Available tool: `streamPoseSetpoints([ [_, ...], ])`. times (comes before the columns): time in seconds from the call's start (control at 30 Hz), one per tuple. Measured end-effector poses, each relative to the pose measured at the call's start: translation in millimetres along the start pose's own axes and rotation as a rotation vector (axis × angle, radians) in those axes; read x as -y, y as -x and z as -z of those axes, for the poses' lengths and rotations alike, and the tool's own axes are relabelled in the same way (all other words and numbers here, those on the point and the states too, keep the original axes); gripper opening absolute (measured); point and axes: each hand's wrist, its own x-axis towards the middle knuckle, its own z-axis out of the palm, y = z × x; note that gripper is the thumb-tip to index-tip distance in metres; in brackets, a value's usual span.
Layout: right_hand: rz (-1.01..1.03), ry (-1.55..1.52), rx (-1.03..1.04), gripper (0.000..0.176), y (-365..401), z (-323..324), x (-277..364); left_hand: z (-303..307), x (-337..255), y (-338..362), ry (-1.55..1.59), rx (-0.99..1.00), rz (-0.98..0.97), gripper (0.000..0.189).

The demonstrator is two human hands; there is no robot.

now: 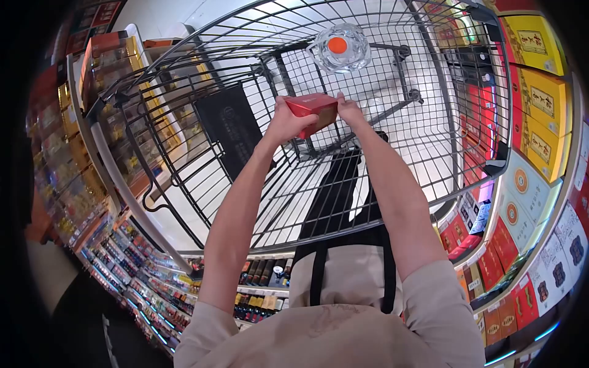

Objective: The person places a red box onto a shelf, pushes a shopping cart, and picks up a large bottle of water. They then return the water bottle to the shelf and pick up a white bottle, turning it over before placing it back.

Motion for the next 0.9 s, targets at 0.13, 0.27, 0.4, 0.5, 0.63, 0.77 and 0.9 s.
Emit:
streamPoseSetpoints([
  [0.13,-0.045,-0.266,-0.030,0.088,4.8,-17.7,1.1,8.2,4.1,-4.1,0.002,0.007,-0.013,0.099],
  [0.27,-0.080,-0.554,0.060,0.072,27.8,-24.8,11.7,12.2,12.5,-7.6,0.067,0.040,0.025,0.106],
  [0.4,-0.136,-0.667,0.083,0.062,3.9,-33.3,4.5,21.3,9.4,-6.4,0.169,0.045,-0.003,0.097],
  [0.5,-0.154,-0.638,0.107,0.063,4.0,-29.0,0.5,24.0,-0.3,10.6,0.290,0.028,0.039,0.088],
  [0.63,-0.052,-0.637,0.083,0.066,40.7,-24.4,7.6,28.6,-6.6,42.7,0.337,0.017,0.000,0.091],
  [0.77,-0.022,-0.549,0.084,0.060,107.9,-4.1,39.0,50.7,-35.4,80.9,0.313,-0.014,0.022,0.090],
  [0.9,-0.002,-0.607,0.216,0.058,147.7,11.0,51.6,77.7,-58.8,132.6,0.281,-0.032,-0.015,0.091],
])
